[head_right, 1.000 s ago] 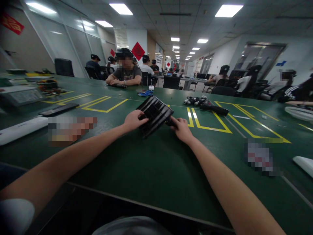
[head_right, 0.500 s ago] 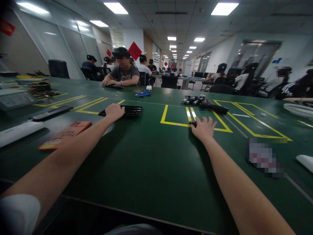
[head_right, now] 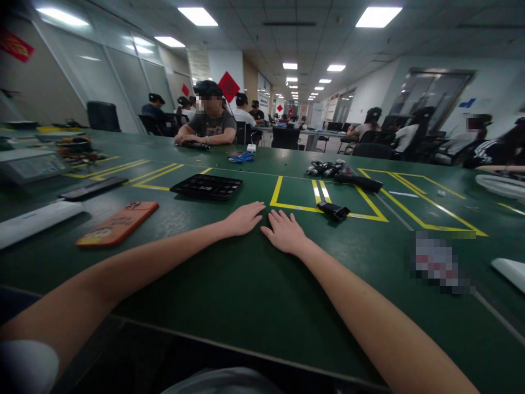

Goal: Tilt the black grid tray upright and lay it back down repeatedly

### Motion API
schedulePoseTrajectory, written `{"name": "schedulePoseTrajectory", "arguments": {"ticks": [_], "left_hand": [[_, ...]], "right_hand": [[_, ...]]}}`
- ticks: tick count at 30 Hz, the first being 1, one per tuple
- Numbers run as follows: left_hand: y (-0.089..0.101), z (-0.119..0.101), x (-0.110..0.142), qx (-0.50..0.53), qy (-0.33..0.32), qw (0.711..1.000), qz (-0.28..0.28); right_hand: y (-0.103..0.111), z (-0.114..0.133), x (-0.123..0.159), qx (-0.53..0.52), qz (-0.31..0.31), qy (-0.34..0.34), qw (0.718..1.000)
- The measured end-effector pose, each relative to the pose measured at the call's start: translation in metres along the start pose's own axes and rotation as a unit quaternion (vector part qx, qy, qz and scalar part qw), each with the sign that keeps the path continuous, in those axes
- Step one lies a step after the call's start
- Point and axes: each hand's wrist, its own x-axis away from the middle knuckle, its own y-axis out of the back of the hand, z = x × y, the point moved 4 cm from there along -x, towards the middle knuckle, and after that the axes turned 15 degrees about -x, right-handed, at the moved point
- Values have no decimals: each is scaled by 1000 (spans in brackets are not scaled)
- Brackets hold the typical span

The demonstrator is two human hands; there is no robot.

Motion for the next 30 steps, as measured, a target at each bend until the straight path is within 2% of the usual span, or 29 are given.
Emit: {"name": "schedulePoseTrajectory", "arguments": {"ticks": [2,3,6,8,10,12,14,16,17,18,20,22,24,25,26,27,28,29,30], "left_hand": [[12,-13,11,-1,-35,998,-50],[18,-23,19,4,-75,995,-66],[29,-61,41,36,-215,974,-60],[35,-76,50,51,-267,961,-58],[39,-77,48,44,-260,962,-67],[39,-64,36,8,-194,978,-73],[35,-38,20,-39,-78,994,-63],[28,-12,7,-66,34,997,-29],[24,-2,3,-72,70,995,-6],[19,5,0,-75,85,993,16],[11,11,-3,-77,68,994,45],[7,12,-4,-61,43,996,45],[7,20,-6,4,61,998,31],[8,28,-8,64,97,993,23],[9,40,-10,145,154,977,14],[10,56,-12,234,220,947,3],[11,73,-11,317,287,904,-10],[12,92,-9,393,358,846,-29],[15,110,-7,407,389,825,-46]], "right_hand": [[15,-14,-1,16,-50,-4,999],[26,-24,-1,32,-91,-16,995],[56,-67,10,86,-222,-89,967],[66,-98,19,104,-245,-149,952],[66,-123,24,94,-206,-195,954],[62,-135,26,89,-174,-217,956],[60,-137,25,95,-169,-222,956],[59,-133,24,99,-173,-220,955],[59,-131,23,98,-173,-218,956],[59,-129,23,96,-173,-217,956],[59,-128,23,95,-172,-215,957],[60,-129,23,98,-168,-217,957],[59,-132,23,100,-165,-220,956],[59,-133,23,100,-163,-221,956],[59,-133,22,100,-162,-221,957],[59,-134,22,99,-161,-220,957],[58,-134,22,99,-160,-219,957],[58,-133,22,98,-160,-219,958],[58,-133,22,96,-160,-220,957]]}}
